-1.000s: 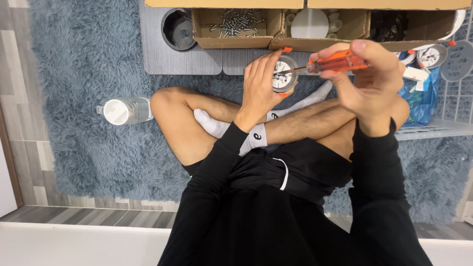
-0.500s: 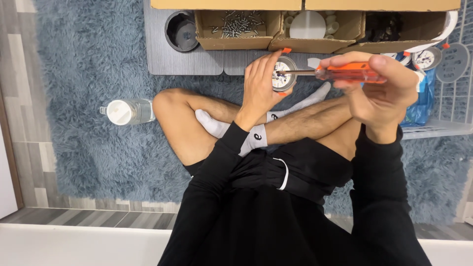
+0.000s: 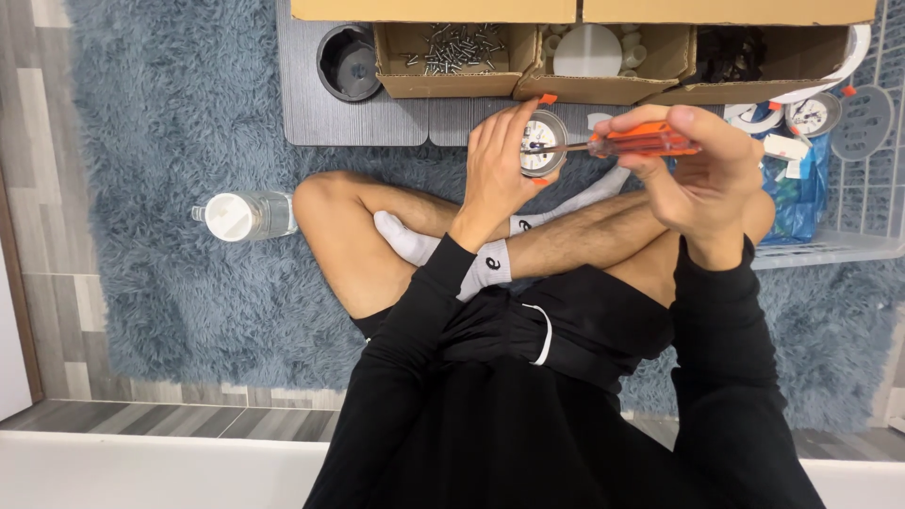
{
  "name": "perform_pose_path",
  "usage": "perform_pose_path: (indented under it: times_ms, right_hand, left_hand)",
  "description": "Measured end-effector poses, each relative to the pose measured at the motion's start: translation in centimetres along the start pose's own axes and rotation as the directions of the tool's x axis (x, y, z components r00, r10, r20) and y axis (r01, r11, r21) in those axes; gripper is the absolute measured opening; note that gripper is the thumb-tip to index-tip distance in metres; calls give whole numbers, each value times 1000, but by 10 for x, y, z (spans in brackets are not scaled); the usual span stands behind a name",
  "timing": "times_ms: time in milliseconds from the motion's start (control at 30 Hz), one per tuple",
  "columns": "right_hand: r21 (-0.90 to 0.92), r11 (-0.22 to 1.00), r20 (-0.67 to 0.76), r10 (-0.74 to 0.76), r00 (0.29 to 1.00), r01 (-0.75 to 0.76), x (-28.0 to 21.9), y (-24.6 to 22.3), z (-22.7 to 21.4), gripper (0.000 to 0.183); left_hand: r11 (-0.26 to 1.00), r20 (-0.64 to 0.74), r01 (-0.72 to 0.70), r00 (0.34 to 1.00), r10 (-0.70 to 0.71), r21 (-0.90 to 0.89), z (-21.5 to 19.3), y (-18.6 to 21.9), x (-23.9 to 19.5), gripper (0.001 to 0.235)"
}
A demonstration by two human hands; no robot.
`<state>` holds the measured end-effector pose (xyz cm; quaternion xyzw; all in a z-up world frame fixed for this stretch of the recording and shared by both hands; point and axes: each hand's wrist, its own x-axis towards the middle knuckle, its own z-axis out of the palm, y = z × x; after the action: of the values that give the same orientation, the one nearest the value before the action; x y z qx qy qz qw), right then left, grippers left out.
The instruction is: Assembling and inspecting LED downlight fixtures using a screwdriver
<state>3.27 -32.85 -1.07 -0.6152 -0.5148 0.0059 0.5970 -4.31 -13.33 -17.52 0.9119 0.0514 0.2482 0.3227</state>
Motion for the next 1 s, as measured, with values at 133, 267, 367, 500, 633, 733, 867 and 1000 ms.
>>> perform_pose_path:
  times_ms: [133,267,367,500,633,733,867,1000]
  right_hand:
    - [14,1000,9,-22,1000,22,5,1,-1,67]
    - [-53,996,-41,-68,997,65,11,2,-3,65]
    - [-52,995,-53,-85,995,83,11,10,-2,60]
    - [-24,998,-79,-67,995,66,8,7,-3,57]
    - [-68,997,-112,-31,993,24,-12,-5,-17,64]
    - [-74,997,-281,-35,959,15,-36,-10,-23,55]
    - [-69,995,-527,30,850,-77,-106,-5,-33,57]
    - [301,900,-809,416,415,-315,-186,-7,-25,78]
  left_hand:
    - [1000,26,13,1000,-13,-7,3,-3,-2,86]
    - [1000,24,11,1000,-11,-4,5,-5,-2,93]
    - [1000,30,12,999,-12,-14,2,-3,-1,90]
    - [1000,57,24,998,-24,-12,-2,-1,0,88]
    - [1000,23,9,1000,-9,-1,0,-1,0,85]
    - [1000,-1,0,1000,0,-18,-9,5,-4,85]
    - [980,77,112,992,-100,-167,-29,16,-29,96]
    - [894,168,220,972,-165,-390,-65,29,-58,113]
